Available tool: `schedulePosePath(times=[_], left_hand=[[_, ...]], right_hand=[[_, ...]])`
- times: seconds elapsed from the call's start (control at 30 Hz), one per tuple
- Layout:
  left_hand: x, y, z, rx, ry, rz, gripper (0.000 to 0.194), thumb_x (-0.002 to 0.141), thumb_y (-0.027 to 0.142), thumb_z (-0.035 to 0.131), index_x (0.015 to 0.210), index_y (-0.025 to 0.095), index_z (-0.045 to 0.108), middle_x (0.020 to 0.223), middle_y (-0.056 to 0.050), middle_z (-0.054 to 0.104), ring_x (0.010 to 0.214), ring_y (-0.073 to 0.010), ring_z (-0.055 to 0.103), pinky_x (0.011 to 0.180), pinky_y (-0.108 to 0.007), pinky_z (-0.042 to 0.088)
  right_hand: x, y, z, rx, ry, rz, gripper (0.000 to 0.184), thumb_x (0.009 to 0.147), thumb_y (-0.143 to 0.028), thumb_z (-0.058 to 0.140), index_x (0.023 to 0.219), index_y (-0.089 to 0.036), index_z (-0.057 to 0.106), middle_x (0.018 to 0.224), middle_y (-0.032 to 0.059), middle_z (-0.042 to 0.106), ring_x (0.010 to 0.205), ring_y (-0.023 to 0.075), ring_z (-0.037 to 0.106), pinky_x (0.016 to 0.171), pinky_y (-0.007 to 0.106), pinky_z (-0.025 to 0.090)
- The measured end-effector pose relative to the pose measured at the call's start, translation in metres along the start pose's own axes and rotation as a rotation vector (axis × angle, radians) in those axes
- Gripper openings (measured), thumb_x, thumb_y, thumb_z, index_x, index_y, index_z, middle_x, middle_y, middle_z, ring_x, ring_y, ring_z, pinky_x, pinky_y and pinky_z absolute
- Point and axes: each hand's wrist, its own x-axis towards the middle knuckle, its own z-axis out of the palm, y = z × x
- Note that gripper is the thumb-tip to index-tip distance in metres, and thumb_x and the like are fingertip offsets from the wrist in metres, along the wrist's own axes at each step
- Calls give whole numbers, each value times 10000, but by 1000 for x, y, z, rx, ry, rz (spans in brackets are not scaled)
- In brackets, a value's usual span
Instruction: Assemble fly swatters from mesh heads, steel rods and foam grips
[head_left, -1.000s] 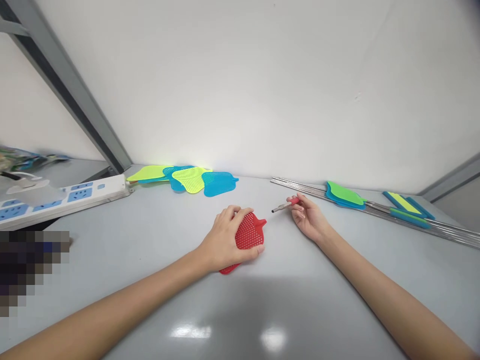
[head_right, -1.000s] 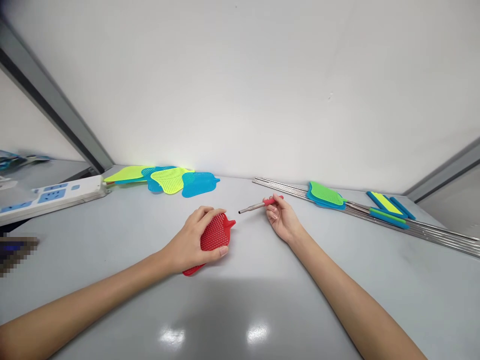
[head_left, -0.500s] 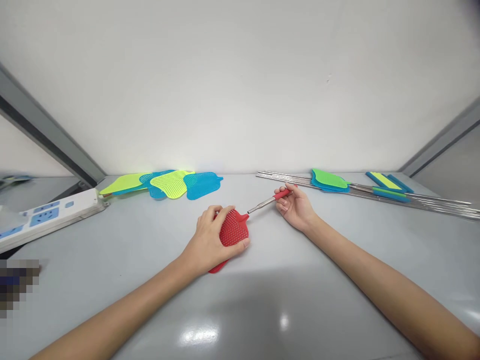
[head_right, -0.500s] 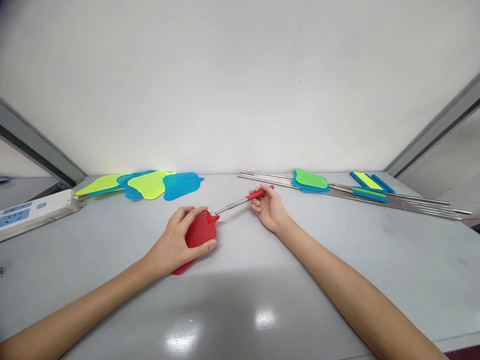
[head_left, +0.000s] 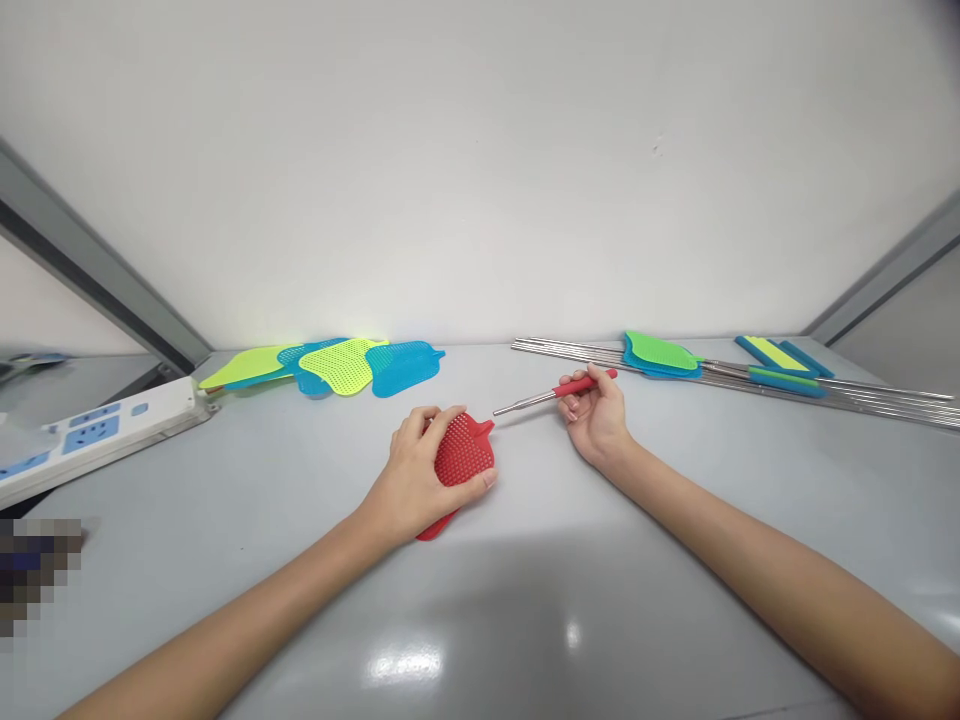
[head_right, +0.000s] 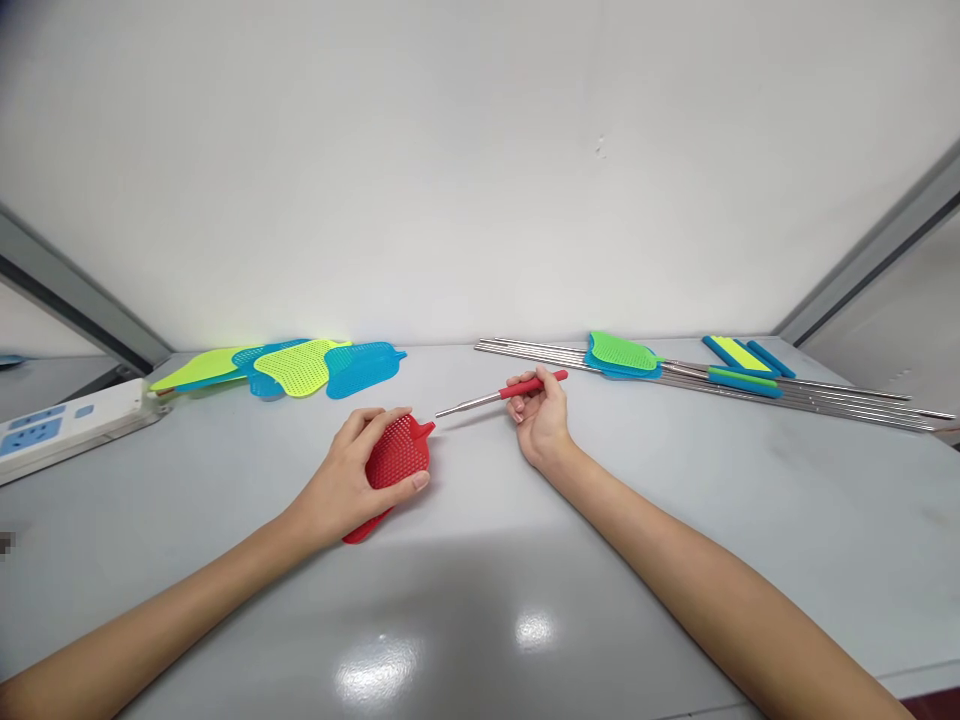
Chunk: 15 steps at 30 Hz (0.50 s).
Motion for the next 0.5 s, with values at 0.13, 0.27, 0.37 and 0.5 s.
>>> schedulePosePath(times=[0.13, 0.27, 0.37, 0.5], left_hand=[[1, -1, 1, -5, 13, -7, 646, 644, 551, 528, 1204, 289, 340, 1135, -53, 338, 1053, -250, 366, 892, -415, 338], [1, -1, 1, -9, 25, -7, 649, 642, 556, 530, 1204, 289, 343, 1131, -52, 344, 1052, -250, 369, 893, -418, 337], [1, 0, 0, -4, 18, -11, 650, 641, 562, 528, 1203, 292, 345, 1132, -50, 346, 1052, -247, 368, 894, -416, 337], [1, 0, 0, 1, 12, -24, 655, 638, 570, 526, 1203, 293, 343, 1137, -46, 343, 1056, -244, 362, 896, -409, 338]], right_hand=[[0, -1, 0, 10, 8, 3, 185, 719, -284, 468, 590, -153, 451, 565, 18, 539, 349, 51, 340, 312, 176, 238], [0, -1, 1, 6, -11, 22, 187, 722, -284, 468, 593, -149, 458, 566, 21, 538, 348, 50, 339, 312, 176, 238], [-1, -2, 1, 0, -24, 32, 185, 721, -276, 471, 589, -146, 462, 567, 24, 539, 348, 48, 339, 314, 175, 239], [-1, -2, 1, -13, -62, 36, 179, 713, -277, 486, 591, -146, 466, 574, 25, 543, 354, 47, 342, 319, 172, 245]])
